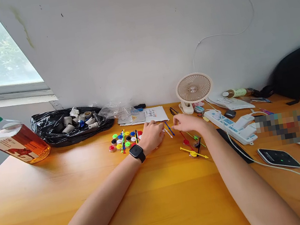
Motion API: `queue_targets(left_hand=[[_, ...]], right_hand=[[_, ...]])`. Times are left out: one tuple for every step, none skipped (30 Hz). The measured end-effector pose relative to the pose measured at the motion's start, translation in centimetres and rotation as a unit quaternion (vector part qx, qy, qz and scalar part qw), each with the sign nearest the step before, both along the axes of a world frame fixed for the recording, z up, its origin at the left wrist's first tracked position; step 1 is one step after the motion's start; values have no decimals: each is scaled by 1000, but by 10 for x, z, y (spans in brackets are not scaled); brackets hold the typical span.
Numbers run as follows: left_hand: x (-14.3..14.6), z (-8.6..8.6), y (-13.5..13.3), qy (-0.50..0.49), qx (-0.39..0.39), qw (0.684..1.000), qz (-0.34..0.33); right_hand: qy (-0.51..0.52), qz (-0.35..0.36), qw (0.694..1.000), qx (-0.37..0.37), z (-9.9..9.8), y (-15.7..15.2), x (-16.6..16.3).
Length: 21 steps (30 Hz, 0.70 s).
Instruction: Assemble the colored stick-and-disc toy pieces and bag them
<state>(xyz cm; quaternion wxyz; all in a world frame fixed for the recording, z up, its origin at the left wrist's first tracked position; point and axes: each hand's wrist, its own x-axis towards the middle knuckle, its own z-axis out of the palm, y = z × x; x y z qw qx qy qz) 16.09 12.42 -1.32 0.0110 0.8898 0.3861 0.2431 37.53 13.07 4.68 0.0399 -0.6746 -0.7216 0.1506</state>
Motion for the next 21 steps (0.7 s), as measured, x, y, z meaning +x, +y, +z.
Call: queue_targets(left_hand=[[-1,1,-1,11,10,1000,10],[-2,1,-1,20,19,999,19],[-3,2,-2,28,25,999,25],[-4,3,-2,34,29,999,30],[-5,4,-2,38,31,998,31],[-5,5,-2,42,32,998,32],[-6,6,-1,46,32,998,32],[-6,6,-1,49,31,998,32],[-6,7,-1,53,29,998,32],[-6,7,-1,55,27,998,34],[-6,7,-1,57,24,997,36],[-6,6,-1,57,21,997,37],[-6,7,-1,56,19,998,37],[-7,7,-1,53,18,998,37],[-7,9,-1,48,17,998,38],[-8,12,-1,36,15,999,38],[-8,16,-1,13,10,999,38],[-9,21,0,-21,1,999,33],[-10,27,1,-67,-15,997,18],[-11,33,2,-120,-41,992,-11],[-13,40,3,-172,-74,981,-52]], right_hand=[[-24,-2,999,-36,5,-3,3],[-48,0,995,-91,10,-6,6],[-65,2,986,-156,13,-9,8],[-72,4,973,-220,15,-11,10],[-68,5,960,-271,16,-14,10],[-57,4,952,-300,15,-15,9],[-46,2,950,-310,14,-16,8],[-39,-1,951,-306,12,-17,7],[-36,-3,955,-296,10,-16,6],[-37,-3,958,-285,8,-16,5],[-38,-2,961,-275,6,-15,4],[-39,-1,963,-266,6,-14,5],[-39,2,967,-253,6,-12,5],[-36,5,971,-236,8,-11,6],[-24,10,977,-212,10,-10,6],[1,16,983,-185,12,-9,7],[43,22,987,-155,15,-9,6],[100,28,987,-125,18,-9,5],[170,33,980,-99,20,-10,3],[243,39,966,-80,23,-10,0],[313,44,947,-66,25,-11,-4]])
